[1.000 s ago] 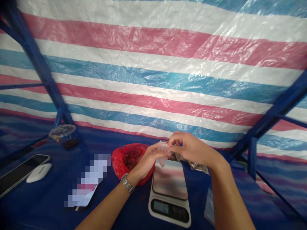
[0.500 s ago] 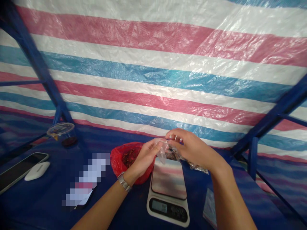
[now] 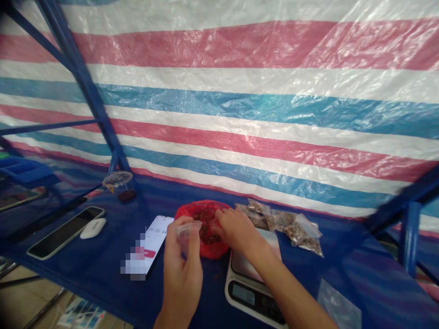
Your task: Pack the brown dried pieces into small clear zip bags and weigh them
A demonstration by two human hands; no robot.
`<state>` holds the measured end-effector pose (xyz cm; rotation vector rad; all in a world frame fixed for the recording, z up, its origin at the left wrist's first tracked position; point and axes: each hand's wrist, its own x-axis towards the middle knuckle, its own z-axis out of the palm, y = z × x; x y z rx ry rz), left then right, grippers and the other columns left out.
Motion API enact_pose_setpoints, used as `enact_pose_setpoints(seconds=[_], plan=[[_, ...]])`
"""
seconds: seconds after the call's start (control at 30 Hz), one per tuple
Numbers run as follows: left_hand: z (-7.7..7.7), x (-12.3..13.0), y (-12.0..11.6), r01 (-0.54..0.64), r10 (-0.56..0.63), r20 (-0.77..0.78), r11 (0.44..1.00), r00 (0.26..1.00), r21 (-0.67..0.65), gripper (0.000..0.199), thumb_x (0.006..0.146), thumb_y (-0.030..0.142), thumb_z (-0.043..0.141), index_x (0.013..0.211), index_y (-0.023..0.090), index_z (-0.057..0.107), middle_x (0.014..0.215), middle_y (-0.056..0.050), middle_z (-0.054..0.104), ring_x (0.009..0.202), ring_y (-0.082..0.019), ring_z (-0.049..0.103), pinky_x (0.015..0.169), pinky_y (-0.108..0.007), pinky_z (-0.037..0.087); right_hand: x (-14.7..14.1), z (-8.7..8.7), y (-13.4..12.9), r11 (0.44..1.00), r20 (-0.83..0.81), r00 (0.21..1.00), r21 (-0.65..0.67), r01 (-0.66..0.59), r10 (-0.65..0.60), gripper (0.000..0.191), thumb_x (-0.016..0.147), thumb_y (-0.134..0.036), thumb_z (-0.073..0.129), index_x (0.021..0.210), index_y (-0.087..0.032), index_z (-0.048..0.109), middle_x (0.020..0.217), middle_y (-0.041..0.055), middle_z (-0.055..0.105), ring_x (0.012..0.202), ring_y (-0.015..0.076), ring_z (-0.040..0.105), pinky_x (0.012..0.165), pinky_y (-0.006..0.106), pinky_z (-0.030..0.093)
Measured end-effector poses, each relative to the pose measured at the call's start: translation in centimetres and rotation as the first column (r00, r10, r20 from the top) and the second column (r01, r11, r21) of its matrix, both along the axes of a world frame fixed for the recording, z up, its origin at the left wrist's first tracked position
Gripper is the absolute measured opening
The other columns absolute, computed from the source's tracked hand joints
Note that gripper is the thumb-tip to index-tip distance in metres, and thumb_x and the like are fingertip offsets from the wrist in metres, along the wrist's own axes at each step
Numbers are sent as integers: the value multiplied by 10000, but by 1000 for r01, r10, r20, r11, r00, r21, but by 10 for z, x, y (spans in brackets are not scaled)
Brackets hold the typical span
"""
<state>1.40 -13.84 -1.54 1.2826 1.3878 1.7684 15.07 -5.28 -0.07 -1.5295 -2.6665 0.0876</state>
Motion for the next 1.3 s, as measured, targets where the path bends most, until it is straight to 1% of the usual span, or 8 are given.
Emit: enact_pose_setpoints(seconds=[0.17, 0.27, 0.4, 0.5, 0.63, 0.8, 1.07, 1.3], plan=[[-41, -36, -23, -179, 94, -250, 922, 964, -343, 381, 885, 530, 628, 1081, 210, 569, 1000, -83, 625, 878, -290, 643, 810, -473, 538, -9, -16, 4, 995, -62, 997, 90, -45, 51, 150, 1022, -236, 528, 1019, -168, 661, 1128, 145, 743, 1094, 288, 669, 975, 403, 439], [-54, -39, -7, -198, 82, -345, 928, 935, -317, 300, 857, 483, 627, 945, 209, 542, 978, -97, 560, 828, -298, 614, 781, -502, 534, -8, -18, 6, 991, -163, 979, 67, -116, 126, 106, 982, -161, 555, 1020, -177, 653, 1120, 130, 743, 1093, 280, 669, 991, 409, 449], [-52, -32, 25, -211, 92, -430, 948, 898, -238, 246, 870, 398, 637, 951, 198, 520, 1041, -132, 568, 974, -332, 617, 909, -524, 514, -6, -20, 8, 976, -315, 925, 32, -214, 213, 461, 819, 64, 544, 1181, -204, 644, 1218, 103, 740, 1150, 250, 677, 1003, 374, 474], [-49, -34, 48, -246, 85, -516, 936, 852, -253, 192, 850, 284, 659, 949, 187, 526, 1007, -134, 612, 1023, -345, 620, 928, -504, 498, -4, -23, 10, 968, -354, 904, 11, -252, 239, 605, 782, 99, 513, 1279, -225, 628, 1290, 94, 725, 1203, 245, 670, 1024, 369, 489], [-50, -45, 63, -92, -52, -418, 944, 907, -316, 185, 783, 86, 590, 924, 198, 544, 870, -51, 644, 816, -247, 640, 781, -370, 492, -4, -27, 13, 985, -370, 914, 26, -171, 168, 690, 794, 73, 515, 1409, -237, 554, 1399, 105, 670, 1278, 250, 638, 1066, 378, 480], [-50, -49, 61, 65, -113, -184, 967, 976, -247, 195, 721, 61, 536, 819, 229, 516, 716, 37, 581, 660, -177, 566, 646, -278, 429, -4, -30, 14, 991, -358, 925, 22, -130, 129, 663, 813, 52, 527, 1407, -242, 544, 1321, 108, 707, 1228, 258, 661, 1031, 367, 482], [-49, -45, 59, 78, -83, -25, 983, 996, -165, 188, 680, 99, 556, 744, 234, 442, 665, 75, 452, 616, -127, 450, 594, -243, 359, -7, -36, 15, 995, -382, 921, -23, -96, 80, 492, 811, 38, 548, 1231, -217, 552, 1120, 89, 746, 1058, 247, 703, 832, 307, 467], [-51, -43, 62, 63, -40, 148, 986, 988, -157, 215, 662, 143, 584, 748, 235, 410, 690, 79, 442, 636, -120, 448, 609, -239, 390, -7, -27, 8, 972, -348, 915, -39, -233, 206, 457, 790, 70, 529, 1127, -234, 575, 1073, 51, 749, 954, 210, 704, 727, 273, 402]])
